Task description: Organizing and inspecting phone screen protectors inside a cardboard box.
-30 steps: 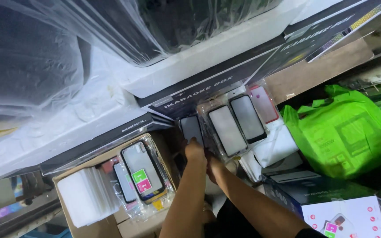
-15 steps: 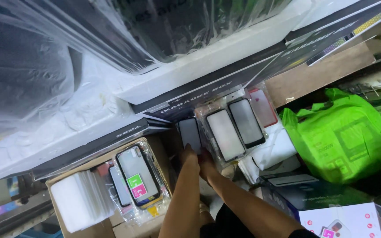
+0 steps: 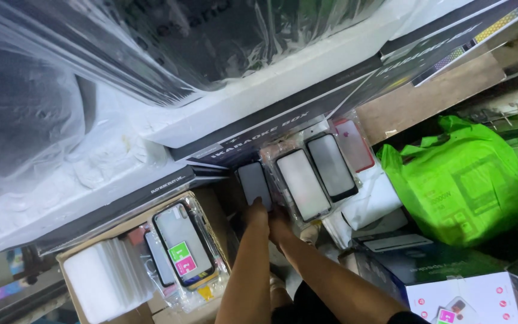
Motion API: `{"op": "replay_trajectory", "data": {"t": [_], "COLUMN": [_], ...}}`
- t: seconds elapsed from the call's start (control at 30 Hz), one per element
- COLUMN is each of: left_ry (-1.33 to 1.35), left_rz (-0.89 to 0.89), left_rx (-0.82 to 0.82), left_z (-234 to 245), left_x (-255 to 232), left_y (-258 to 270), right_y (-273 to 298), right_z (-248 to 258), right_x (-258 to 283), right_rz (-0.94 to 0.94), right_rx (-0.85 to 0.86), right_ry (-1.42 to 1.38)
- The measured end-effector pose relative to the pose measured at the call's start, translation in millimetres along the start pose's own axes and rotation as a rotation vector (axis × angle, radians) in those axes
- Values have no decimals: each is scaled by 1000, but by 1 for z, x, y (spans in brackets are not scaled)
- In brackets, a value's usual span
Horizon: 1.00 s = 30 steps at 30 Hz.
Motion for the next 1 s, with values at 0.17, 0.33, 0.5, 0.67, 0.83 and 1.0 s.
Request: {"op": "replay_trajectory", "data": {"t": [0.17, 0.33, 0.5, 0.67, 0.83, 1.0], "left_ry": [-74, 0, 171, 76, 10, 171], "left_rz": [-101, -28, 28, -73, -9, -129], "left_rx": [8, 7, 24, -8, -97, 50], "left_z": [-3, 5, 4, 13, 5, 1], "left_x": [1, -9, -3, -13, 7, -1], "left_y": [-19, 12, 4, 14, -30, -33], "right_y": [30, 45, 84, 77, 93, 98], "right_z": [-13, -8, -16, -16, -25, -36], "right_x": [29, 40, 63, 56, 63, 73], "right_rz": [113, 234, 188, 187, 123, 222], "right_rx": [-66, -172, -265, -198, -151, -89], "right_ry": [184, 431, 497, 406, 306, 316]}}
Point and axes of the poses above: each hand's wrist, its own y-axis away from the middle knuckle, its own z-axis out of the back of the hand, x = y × z, the point moved 8 cm from there along -y, towards the middle knuckle, and after that the axes turned 5 degrees about -x, right-handed, at the moved point
